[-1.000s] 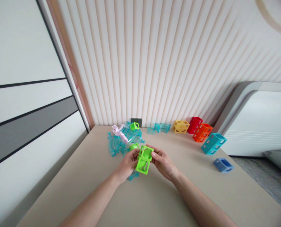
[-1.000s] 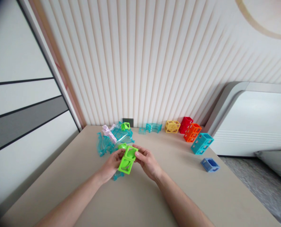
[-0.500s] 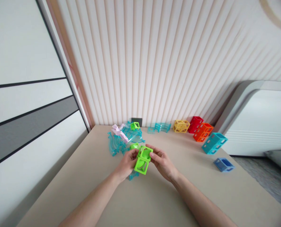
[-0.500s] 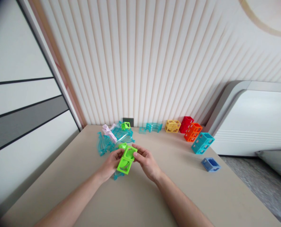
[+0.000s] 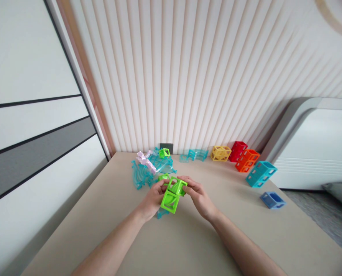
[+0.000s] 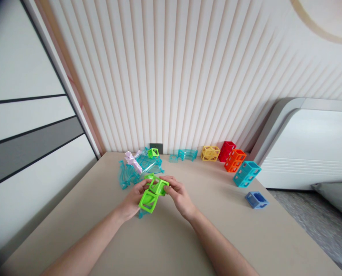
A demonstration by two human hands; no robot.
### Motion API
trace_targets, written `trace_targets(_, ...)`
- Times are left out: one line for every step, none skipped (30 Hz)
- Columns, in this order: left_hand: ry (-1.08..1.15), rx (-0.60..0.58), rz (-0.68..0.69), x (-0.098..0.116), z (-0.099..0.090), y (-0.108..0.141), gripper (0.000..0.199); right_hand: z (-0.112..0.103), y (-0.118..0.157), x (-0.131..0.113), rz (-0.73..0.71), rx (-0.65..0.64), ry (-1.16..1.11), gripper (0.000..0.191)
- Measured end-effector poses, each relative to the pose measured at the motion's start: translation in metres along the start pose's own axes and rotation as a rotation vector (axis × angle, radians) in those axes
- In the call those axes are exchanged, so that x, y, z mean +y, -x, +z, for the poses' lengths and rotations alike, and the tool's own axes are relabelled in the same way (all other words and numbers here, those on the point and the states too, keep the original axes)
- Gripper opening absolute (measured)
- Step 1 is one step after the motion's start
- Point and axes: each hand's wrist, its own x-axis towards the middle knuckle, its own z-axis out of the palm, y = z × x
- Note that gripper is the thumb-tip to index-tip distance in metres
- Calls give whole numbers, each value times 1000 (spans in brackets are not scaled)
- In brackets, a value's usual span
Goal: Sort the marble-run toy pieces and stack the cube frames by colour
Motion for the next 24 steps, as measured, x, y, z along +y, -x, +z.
trace_targets(17,7,-4,-1,0,0,57,0,0,0,6,6,-24,25)
trace_targets(29,14,-15,-1,0,0,63,1,-1,1,17,15,-58,26)
trace_targets(36,20,-29,-1,0,0,69,2,-1,2,31,24,-97,26)
trace_targets(37,22,-46,-2,1,0,75,3,-1,3,42,37,-137,26)
trace_targets(31,17,-64,-2,2,0,81,4,-2,4,51,51,-176,26)
trace_targets(20,8,-81,-3,4,0,86,5,-1,4,58,66,-213,26)
trace_targets(6,-2,-99,-4,5,0,90,6,-1,4,65,77,-251,26)
trace_targets(-7,-12,-114,-5,6,1,92,7,0,3,72,85,-286,26)
trace_targets(-20,-20,-124,-6,6,1,91,9,0,2,77,89,-320,26)
trace_targets(-33,-28,-130,-7,6,1,87,9,1,1,82,88,-351,27)
trace_targets(-47,-35,-132,-8,5,1,80,10,1,0,88,83,-379,27)
trace_targets(-58,-41,-128,-9,4,1,73,11,2,-1,94,77,-405,28)
trace_targets(-67,-46,-122,-9,3,1,67,11,2,-1,103,74,-432,29)
trace_targets(-73,-49,-114,-9,1,1,63,11,1,-2,114,78,-460,30)
trace_targets(-78,-52,-108,-9,0,1,61,10,1,-2,127,87,-488,31)
trace_targets(-78,-53,-100,-8,-2,1,59,10,1,-2,137,99,-514,32)
trace_targets(-77,-53,-92,-7,-2,2,58,9,0,-2,145,107,-533,33)
trace_targets(-75,-55,-86,-7,-3,2,56,9,0,-2,150,108,-545,33)
trace_targets(-70,-57,-79,-6,-3,2,54,9,0,-1,154,98,-551,33)
trace_targets(-60,-58,-72,-5,-2,2,51,9,1,0,157,76,-552,33)
trace_targets(-47,-60,-64,-4,-1,2,49,10,1,0,160,49,-551,32)
trace_targets(-38,-67,-58,-4,0,2,48,10,2,1,166,20,-549,31)
trace_targets(-37,-78,-56,-3,1,2,47,12,3,2,171,-7,-547,30)
trace_targets(-43,-90,-54,-2,2,3,47,13,5,2,176,-30,-543,30)
